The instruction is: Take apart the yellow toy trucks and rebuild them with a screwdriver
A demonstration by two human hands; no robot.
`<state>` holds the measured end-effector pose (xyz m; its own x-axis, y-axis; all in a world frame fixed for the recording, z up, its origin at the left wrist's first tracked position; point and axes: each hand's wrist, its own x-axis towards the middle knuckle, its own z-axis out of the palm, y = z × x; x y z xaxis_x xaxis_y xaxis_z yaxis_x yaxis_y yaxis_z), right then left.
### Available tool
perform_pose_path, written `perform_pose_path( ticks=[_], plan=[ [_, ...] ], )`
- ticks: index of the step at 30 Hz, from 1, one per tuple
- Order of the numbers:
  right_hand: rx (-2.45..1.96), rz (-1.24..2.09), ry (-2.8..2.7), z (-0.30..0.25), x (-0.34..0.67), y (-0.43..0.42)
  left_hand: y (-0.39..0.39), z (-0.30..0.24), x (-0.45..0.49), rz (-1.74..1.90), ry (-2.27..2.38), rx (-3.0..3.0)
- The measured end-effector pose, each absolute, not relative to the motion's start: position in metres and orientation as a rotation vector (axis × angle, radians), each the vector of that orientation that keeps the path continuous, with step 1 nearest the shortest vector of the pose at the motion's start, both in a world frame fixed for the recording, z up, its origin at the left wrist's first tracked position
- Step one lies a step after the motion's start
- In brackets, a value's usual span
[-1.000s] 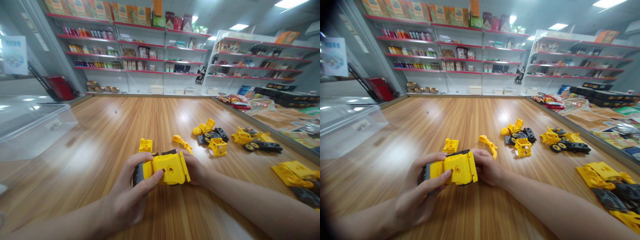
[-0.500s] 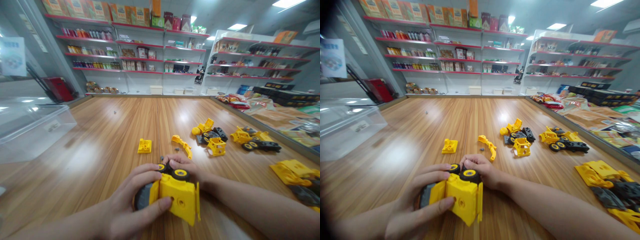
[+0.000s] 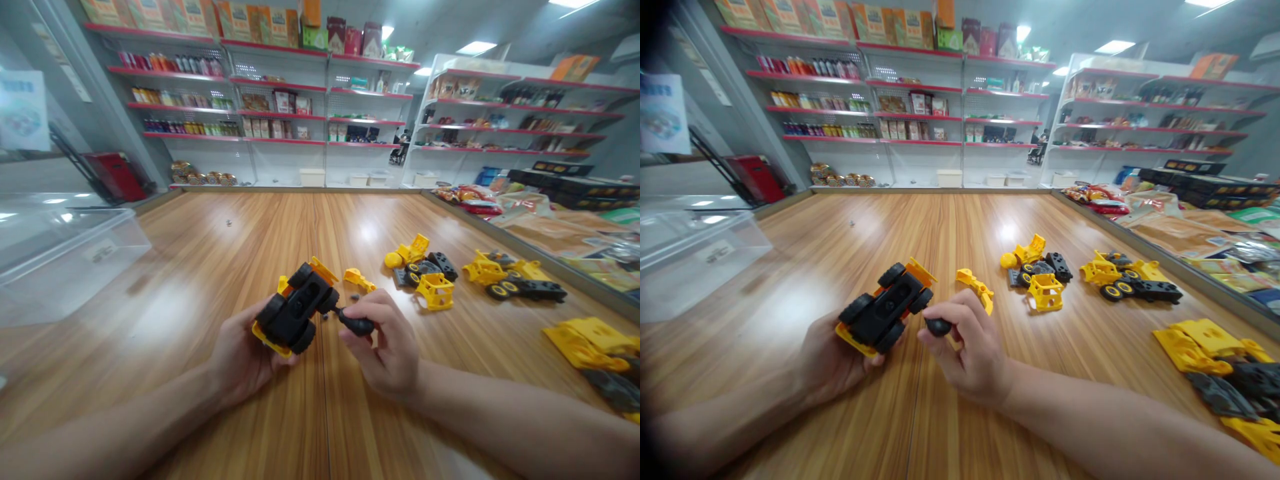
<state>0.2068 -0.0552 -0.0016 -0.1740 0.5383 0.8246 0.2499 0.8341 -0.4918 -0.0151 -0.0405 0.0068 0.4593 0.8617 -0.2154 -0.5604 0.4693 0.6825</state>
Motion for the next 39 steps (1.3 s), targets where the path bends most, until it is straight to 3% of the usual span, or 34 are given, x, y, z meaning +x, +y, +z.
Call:
perform_pose_path(
  ticks=[7,16,39],
  plan=[
    [-0.508,0.103,-1.8,0.003,0.21,-0.059,-0.039,0.012,-0.011,0.921,0.672,0.44],
    [-0.758,0.223,-1.723,-0.003,0.205,-0.049,-0.042,0.005,-0.011,0.815,0.671,0.591],
    [-0.83,0.391,-1.769,-0.01,0.206,-0.045,-0.045,0.007,-0.006,0.815,0.712,0.704]
  ],
)
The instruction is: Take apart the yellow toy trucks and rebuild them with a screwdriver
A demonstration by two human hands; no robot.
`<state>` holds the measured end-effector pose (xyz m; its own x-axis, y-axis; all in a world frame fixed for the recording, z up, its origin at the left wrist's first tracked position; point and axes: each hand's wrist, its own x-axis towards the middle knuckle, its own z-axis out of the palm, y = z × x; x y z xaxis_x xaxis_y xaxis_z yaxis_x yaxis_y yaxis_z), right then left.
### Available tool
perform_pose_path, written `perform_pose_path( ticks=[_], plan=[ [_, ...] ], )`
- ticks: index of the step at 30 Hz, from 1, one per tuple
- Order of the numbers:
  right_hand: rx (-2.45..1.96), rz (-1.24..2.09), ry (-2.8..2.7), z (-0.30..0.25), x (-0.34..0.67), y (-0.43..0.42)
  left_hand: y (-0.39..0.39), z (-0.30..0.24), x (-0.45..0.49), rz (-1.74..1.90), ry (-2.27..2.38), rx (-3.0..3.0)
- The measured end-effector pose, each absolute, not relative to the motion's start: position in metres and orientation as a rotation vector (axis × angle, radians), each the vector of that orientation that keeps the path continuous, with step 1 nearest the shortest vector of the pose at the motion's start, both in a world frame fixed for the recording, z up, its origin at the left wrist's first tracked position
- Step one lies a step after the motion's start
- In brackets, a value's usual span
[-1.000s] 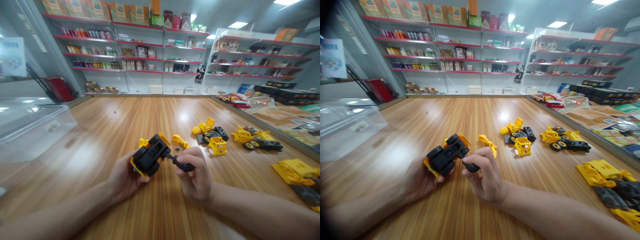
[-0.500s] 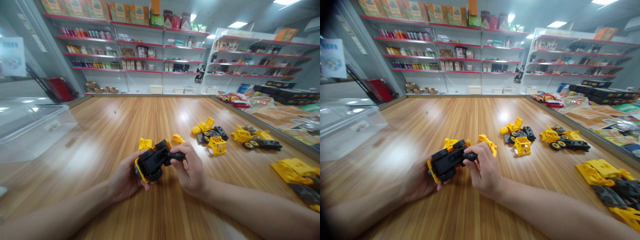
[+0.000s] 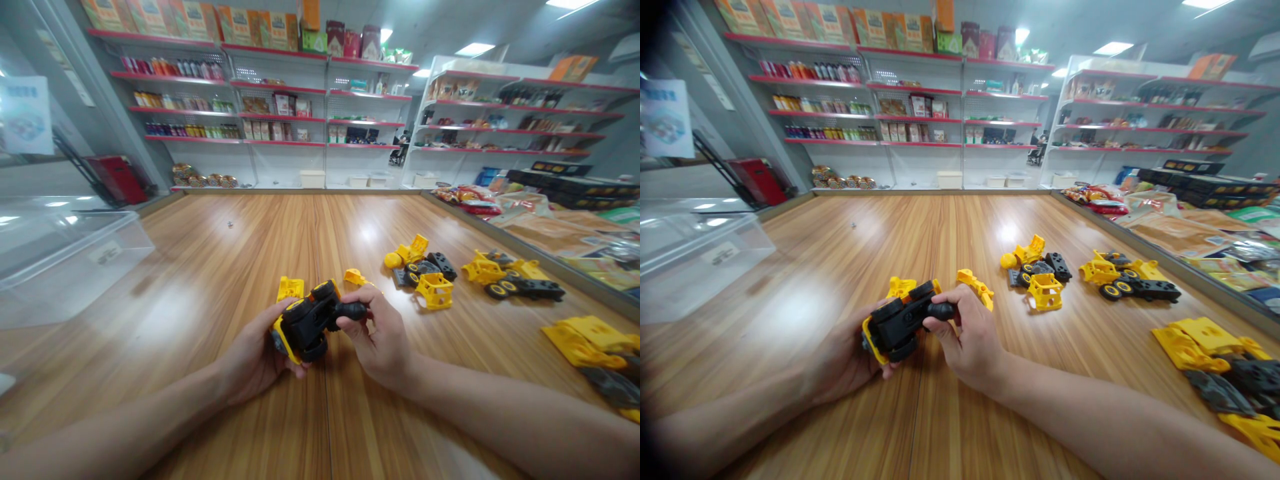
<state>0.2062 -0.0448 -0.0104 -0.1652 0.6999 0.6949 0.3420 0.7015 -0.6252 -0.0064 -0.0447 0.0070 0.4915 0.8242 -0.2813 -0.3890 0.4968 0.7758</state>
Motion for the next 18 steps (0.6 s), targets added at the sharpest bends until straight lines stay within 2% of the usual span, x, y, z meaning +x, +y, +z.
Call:
perform_pose_path(
  ticks=[6,11,18],
  plan=[
    [-0.772,0.325,-1.768,-0.009,0.205,-0.043,-0.046,0.005,-0.006,0.857,0.726,0.726],
    [-0.704,0.272,-1.754,-0.004,0.206,-0.043,-0.051,0.009,-0.003,1.051,0.779,0.802],
    [-0.65,0.41,-1.599,-0.003,0.209,-0.033,-0.049,-0.005,-0.011,1.303,0.993,1.069]
  ],
)
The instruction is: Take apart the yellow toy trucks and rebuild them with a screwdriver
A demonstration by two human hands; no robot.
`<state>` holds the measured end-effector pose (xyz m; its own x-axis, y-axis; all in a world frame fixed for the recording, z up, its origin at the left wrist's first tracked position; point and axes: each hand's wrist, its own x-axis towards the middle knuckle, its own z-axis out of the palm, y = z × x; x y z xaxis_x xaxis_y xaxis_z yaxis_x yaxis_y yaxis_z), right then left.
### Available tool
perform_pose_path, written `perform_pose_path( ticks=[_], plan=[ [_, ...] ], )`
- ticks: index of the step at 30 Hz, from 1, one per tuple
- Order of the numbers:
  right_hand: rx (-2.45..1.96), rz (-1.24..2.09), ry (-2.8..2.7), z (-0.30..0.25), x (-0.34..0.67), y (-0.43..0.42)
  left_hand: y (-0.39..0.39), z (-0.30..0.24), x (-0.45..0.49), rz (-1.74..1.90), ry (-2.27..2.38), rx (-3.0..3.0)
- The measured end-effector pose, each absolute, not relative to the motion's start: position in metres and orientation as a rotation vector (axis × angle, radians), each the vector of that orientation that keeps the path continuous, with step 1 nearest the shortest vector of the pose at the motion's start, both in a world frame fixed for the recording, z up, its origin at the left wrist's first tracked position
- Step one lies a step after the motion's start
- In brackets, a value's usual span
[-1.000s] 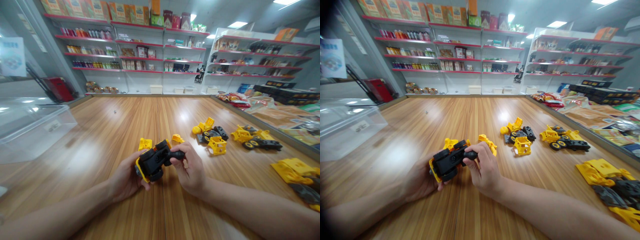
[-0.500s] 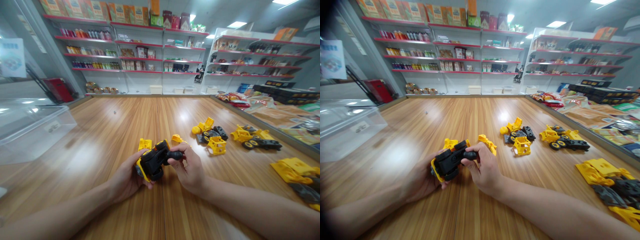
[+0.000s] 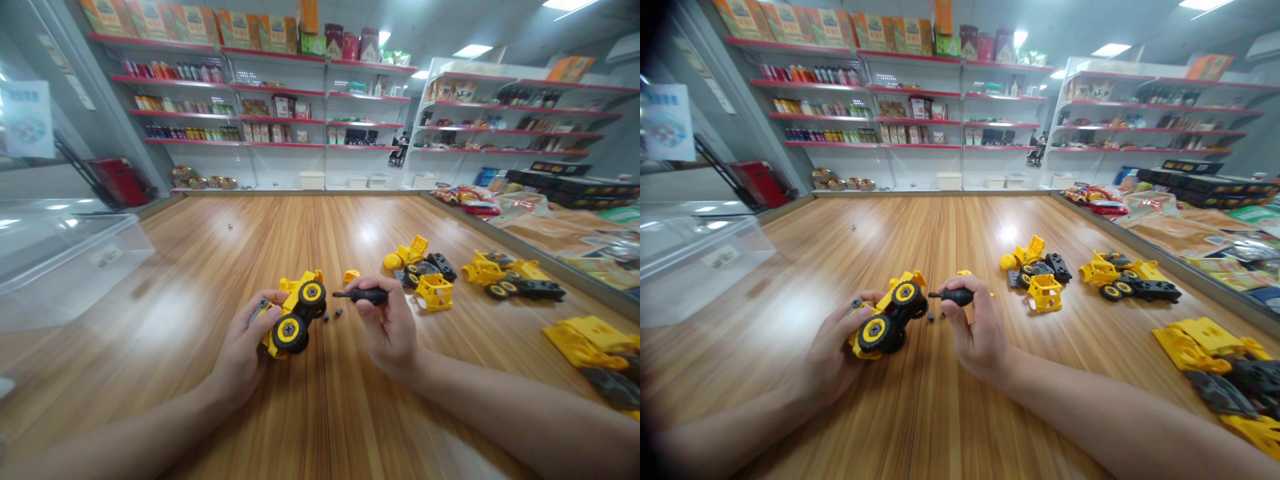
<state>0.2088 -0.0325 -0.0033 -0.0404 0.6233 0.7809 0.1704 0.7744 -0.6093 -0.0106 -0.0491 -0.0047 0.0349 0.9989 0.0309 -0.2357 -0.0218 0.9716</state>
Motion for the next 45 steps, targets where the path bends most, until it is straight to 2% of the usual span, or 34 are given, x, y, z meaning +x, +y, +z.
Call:
perform_pose_path(
  ticks=[5,9,13,23,45],
  plan=[
    [-0.67,0.443,-1.455,-0.003,0.213,-0.021,-0.05,-0.007,-0.015,1.207,1.188,1.617],
    [-0.638,0.503,-1.489,-0.005,0.213,-0.025,-0.053,0.0,-0.015,1.204,1.079,2.043],
    [-0.604,0.484,-1.573,-0.007,0.212,-0.031,-0.054,0.001,-0.016,1.213,0.992,2.21],
    [-0.652,0.307,-1.737,-0.005,0.216,-0.03,-0.054,-0.003,-0.017,1.189,0.843,2.267],
    [-0.778,0.422,-2.028,0.0,0.209,-0.032,-0.059,0.006,-0.014,1.204,0.869,2.146]
  ],
)
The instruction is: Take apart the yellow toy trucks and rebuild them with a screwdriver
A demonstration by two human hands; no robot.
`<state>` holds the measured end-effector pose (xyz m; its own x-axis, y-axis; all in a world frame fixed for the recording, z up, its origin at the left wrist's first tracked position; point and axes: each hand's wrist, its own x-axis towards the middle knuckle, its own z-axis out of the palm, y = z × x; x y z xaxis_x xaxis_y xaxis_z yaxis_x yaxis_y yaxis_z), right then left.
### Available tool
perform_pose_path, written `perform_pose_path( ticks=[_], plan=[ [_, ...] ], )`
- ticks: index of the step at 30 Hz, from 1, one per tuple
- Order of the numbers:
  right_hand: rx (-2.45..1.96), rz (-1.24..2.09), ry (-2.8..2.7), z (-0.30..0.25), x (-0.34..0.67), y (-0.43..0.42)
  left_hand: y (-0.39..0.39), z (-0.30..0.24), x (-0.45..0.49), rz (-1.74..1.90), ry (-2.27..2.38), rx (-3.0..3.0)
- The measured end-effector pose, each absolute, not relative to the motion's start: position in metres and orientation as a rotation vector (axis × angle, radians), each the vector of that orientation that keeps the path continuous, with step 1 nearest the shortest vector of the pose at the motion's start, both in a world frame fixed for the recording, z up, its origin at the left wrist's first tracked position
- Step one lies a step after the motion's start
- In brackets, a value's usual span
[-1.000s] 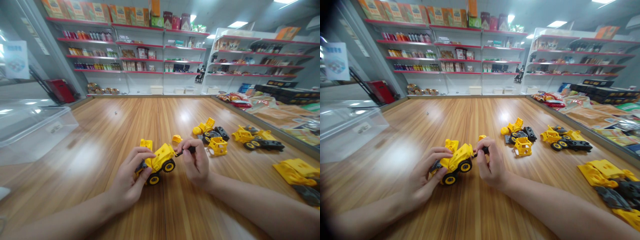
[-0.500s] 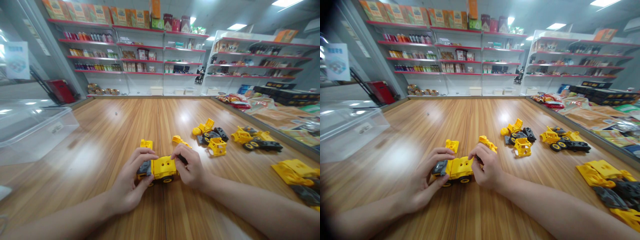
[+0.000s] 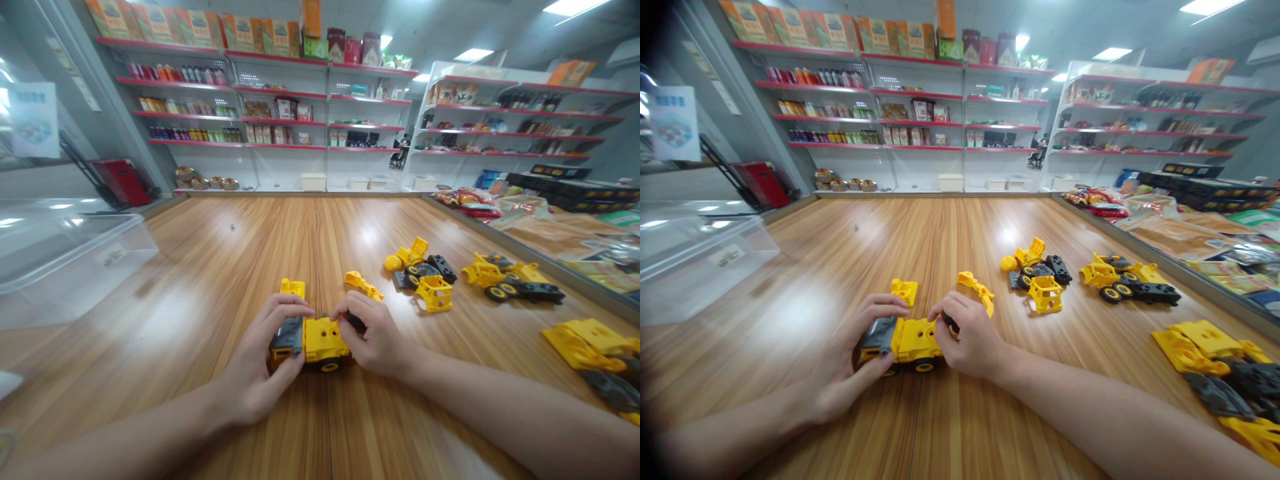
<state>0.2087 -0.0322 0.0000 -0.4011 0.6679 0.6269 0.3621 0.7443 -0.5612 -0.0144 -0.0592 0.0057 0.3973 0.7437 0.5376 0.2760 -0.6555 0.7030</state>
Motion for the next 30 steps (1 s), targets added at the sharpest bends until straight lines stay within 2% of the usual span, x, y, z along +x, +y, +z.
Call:
perform_pose_path(
  ticks=[5,9,14,24,30],
  plan=[
    [-0.784,0.437,-2.032,-0.002,0.209,-0.031,-0.051,-0.004,-0.021,1.409,0.822,1.892],
    [-0.753,0.445,-2.035,-0.002,0.21,-0.033,-0.033,-0.015,-0.026,1.616,1.072,1.549],
    [-0.742,0.458,-2.065,-0.002,0.21,-0.034,-0.01,-0.023,-0.03,1.517,1.244,1.413],
    [-0.851,0.572,-1.915,-0.002,0.212,-0.032,0.013,-0.02,-0.042,1.163,1.413,1.878],
    [-0.897,0.667,-1.941,-0.003,0.211,-0.03,0.014,-0.028,-0.042,1.107,1.447,1.914]
  ],
)
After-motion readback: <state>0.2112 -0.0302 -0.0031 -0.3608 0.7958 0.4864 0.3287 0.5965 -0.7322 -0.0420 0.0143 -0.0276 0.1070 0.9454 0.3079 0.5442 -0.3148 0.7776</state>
